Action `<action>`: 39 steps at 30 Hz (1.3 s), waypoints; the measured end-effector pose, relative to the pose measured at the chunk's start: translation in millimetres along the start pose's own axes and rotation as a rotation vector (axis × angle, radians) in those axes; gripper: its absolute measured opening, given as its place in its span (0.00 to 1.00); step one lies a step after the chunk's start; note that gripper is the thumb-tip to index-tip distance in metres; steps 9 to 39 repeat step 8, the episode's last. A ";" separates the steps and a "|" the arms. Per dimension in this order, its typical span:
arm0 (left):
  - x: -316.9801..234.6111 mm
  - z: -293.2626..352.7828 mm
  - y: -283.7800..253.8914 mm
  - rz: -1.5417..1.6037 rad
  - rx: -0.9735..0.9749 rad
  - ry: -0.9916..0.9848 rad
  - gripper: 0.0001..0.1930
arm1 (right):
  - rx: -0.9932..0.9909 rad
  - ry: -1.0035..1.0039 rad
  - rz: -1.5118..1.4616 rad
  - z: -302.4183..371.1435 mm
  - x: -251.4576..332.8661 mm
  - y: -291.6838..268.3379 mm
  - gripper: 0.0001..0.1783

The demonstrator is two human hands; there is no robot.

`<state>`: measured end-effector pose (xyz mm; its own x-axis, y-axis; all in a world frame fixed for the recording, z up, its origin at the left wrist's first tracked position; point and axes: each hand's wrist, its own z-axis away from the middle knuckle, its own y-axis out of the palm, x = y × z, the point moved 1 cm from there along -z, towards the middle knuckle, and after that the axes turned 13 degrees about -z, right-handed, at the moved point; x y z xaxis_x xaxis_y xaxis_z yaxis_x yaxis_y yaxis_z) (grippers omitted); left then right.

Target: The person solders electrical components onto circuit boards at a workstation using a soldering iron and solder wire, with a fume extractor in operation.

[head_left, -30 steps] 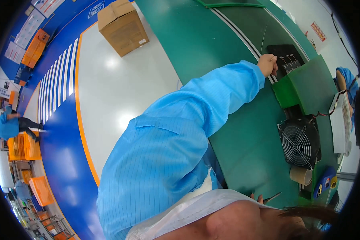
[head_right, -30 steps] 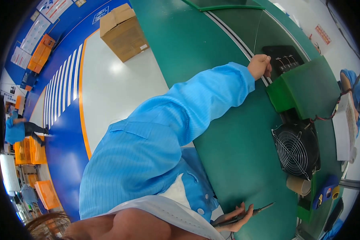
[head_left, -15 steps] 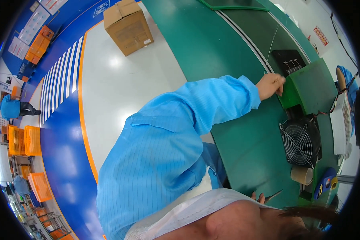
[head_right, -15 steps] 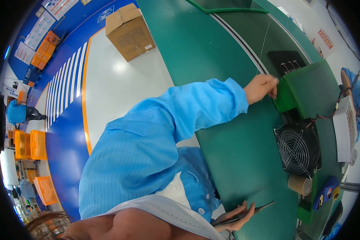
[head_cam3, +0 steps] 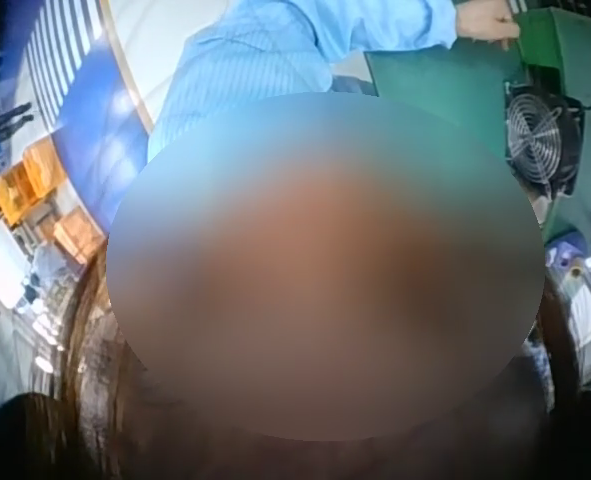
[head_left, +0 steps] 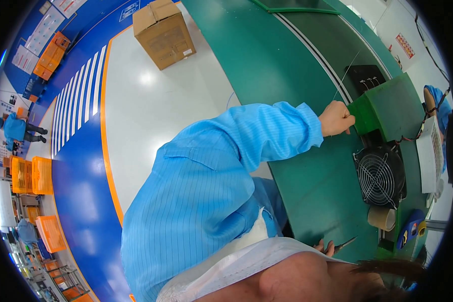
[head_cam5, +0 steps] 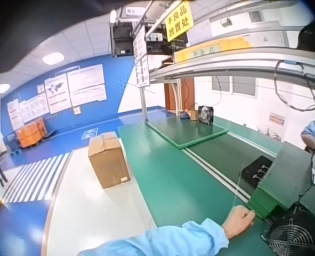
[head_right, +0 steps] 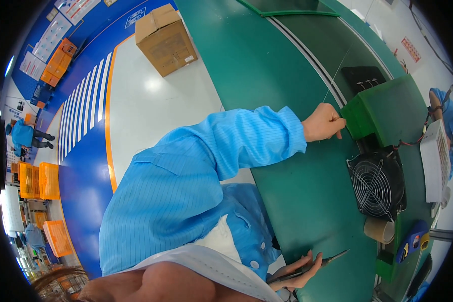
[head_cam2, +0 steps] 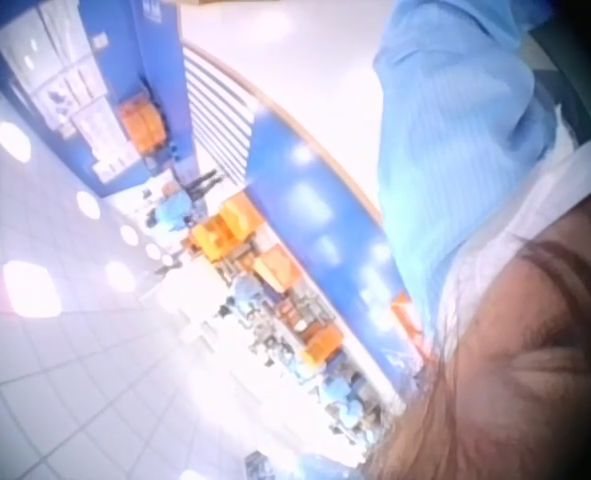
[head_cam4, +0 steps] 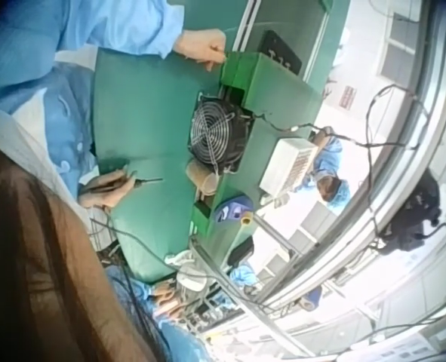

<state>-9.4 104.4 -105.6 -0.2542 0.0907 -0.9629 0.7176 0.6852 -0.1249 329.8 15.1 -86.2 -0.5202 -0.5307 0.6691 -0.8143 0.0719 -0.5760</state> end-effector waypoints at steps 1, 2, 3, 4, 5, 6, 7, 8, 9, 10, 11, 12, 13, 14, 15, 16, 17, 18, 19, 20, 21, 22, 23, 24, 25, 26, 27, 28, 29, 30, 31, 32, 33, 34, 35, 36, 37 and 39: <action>0.7 0.7 -0.6 -0.022 -0.026 0.036 0.23 | 0.004 0.010 0.001 -0.3 -0.4 -0.3 0.19; 1.0 1.4 -1.1 -0.054 -0.056 0.088 0.22 | 0.001 0.002 -0.037 -0.3 -0.9 -0.4 0.19; 1.3 1.6 -0.9 -0.046 -0.053 0.071 0.22 | 0.009 0.020 0.001 -0.2 -1.7 -0.4 0.19; 0.9 1.8 -0.7 -0.066 -0.056 0.093 0.21 | 0.003 0.005 -0.012 0.5 -2.2 0.1 0.19; 0.4 2.2 -0.5 -0.095 -0.068 0.138 0.19 | -0.005 -0.005 -0.059 0.5 -2.9 -0.7 0.19; 0.7 2.5 0.2 -0.087 -0.059 0.115 0.19 | -0.002 -0.009 -0.024 0.6 -4.0 -1.5 0.19; 0.8 3.1 0.2 -0.105 -0.049 0.131 0.19 | 0.018 -0.011 -0.022 0.7 -4.6 -2.4 0.19; 0.8 3.7 0.2 -0.129 -0.042 0.162 0.20 | 0.019 -0.008 -0.058 1.0 -5.1 -2.7 0.19; 0.8 3.7 0.2 -0.129 -0.042 0.162 0.20 | 0.019 -0.008 -0.058 1.0 -5.1 -2.7 0.19; 0.8 3.7 0.2 -0.129 -0.042 0.162 0.20 | 0.019 -0.008 -0.058 1.0 -5.1 -2.7 0.19; 0.8 3.7 0.2 -0.129 -0.042 0.162 0.20 | 0.019 -0.008 -0.058 1.0 -5.1 -2.7 0.19; 0.8 3.7 0.2 -0.129 -0.042 0.162 0.20 | 0.019 -0.008 -0.058 1.0 -5.1 -2.7 0.19; 0.8 3.7 0.2 -0.129 -0.042 0.162 0.20 | 0.019 -0.008 -0.058 1.0 -5.1 -2.7 0.19; 0.8 3.7 0.2 -0.129 -0.042 0.162 0.20 | 0.019 -0.008 -0.058 1.0 -5.1 -2.7 0.19; 0.8 3.7 0.2 -0.129 -0.042 0.162 0.20 | 0.019 -0.008 -0.058 1.0 -5.1 -2.7 0.19; 0.8 3.7 0.2 -0.129 -0.042 0.162 0.20 | 0.019 -0.008 -0.058 1.0 -5.1 -2.7 0.19; 0.8 3.7 0.2 -0.129 -0.042 0.162 0.20 | 0.019 -0.008 -0.058 1.0 -5.1 -2.7 0.19; 0.8 3.7 0.2 -0.129 -0.042 0.162 0.20 | 0.019 -0.008 -0.058 1.0 -5.1 -2.7 0.19; 0.8 3.7 0.2 -0.129 -0.042 0.162 0.20 | 0.019 -0.008 -0.058 1.0 -5.1 -2.7 0.19; 0.8 3.7 0.2 -0.129 -0.042 0.162 0.20 | 0.019 -0.008 -0.058 1.0 -5.1 -2.7 0.19; 0.8 3.7 0.2 -0.129 -0.042 0.162 0.20 | 0.019 -0.008 -0.058 1.0 -5.1 -2.7 0.19; 0.8 3.7 0.2 -0.129 -0.042 0.162 0.20 | 0.019 -0.008 -0.058 1.0 -5.1 -2.7 0.19; 0.8 3.7 0.2 -0.129 -0.042 0.162 0.20 | 0.019 -0.008 -0.058 1.0 -5.1 -2.7 0.19; 0.8 3.7 0.2 -0.129 -0.042 0.162 0.20 | 0.019 -0.008 -0.058 1.0 -5.1 -2.7 0.19; 0.8 3.7 0.2 -0.129 -0.042 0.162 0.20 | 0.019 -0.008 -0.058 1.0 -5.1 -2.7 0.19; 0.8 3.7 0.2 -0.129 -0.042 0.162 0.20 | 0.019 -0.008 -0.058 1.0 -5.1 -2.7 0.19; 0.8 3.7 0.2 -0.129 -0.042 0.162 0.20 | 0.019 -0.008 -0.058 1.0 -5.1 -2.7 0.19; 0.8 3.7 0.2 -0.129 -0.042 0.162 0.20 | 0.019 -0.008 -0.058 1.0 -5.1 -2.7 0.19; 0.8 3.7 0.2 -0.129 -0.042 0.162 0.20 | 0.019 -0.008 -0.058 1.0 -5.1 -2.7 0.19; 0.8 3.7 0.2 -0.129 -0.042 0.162 0.20 | 0.019 -0.008 -0.058 1.0 -5.1 -2.7 0.19; 0.8 3.7 0.2 -0.129 -0.042 0.162 0.20 | 0.019 -0.008 -0.058 1.0 -5.1 -2.7 0.19; 0.8 3.7 0.2 -0.129 -0.042 0.162 0.20 | 0.019 -0.008 -0.058 1.0 -5.1 -2.7 0.19; 0.8 3.7 0.2 -0.129 -0.042 0.162 0.20 | 0.019 -0.008 -0.058 1.0 -5.1 -2.7 0.19; 0.8 3.7 0.2 -0.129 -0.042 0.162 0.20 | 0.019 -0.008 -0.058 1.0 -5.1 -2.7 0.19; 0.8 3.7 0.2 -0.129 -0.042 0.162 0.20 | 0.019 -0.008 -0.058 1.0 -5.1 -2.7 0.19; 0.8 3.7 0.2 -0.129 -0.042 0.162 0.20 | 0.019 -0.008 -0.058 1.0 -5.1 -2.7 0.19; 0.8 3.7 0.2 -0.129 -0.042 0.162 0.20 | 0.019 -0.008 -0.058 1.0 -5.1 -2.7 0.19; 0.8 3.7 0.2 -0.129 -0.042 0.162 0.20 | 0.019 -0.008 -0.058 1.0 -5.1 -2.7 0.19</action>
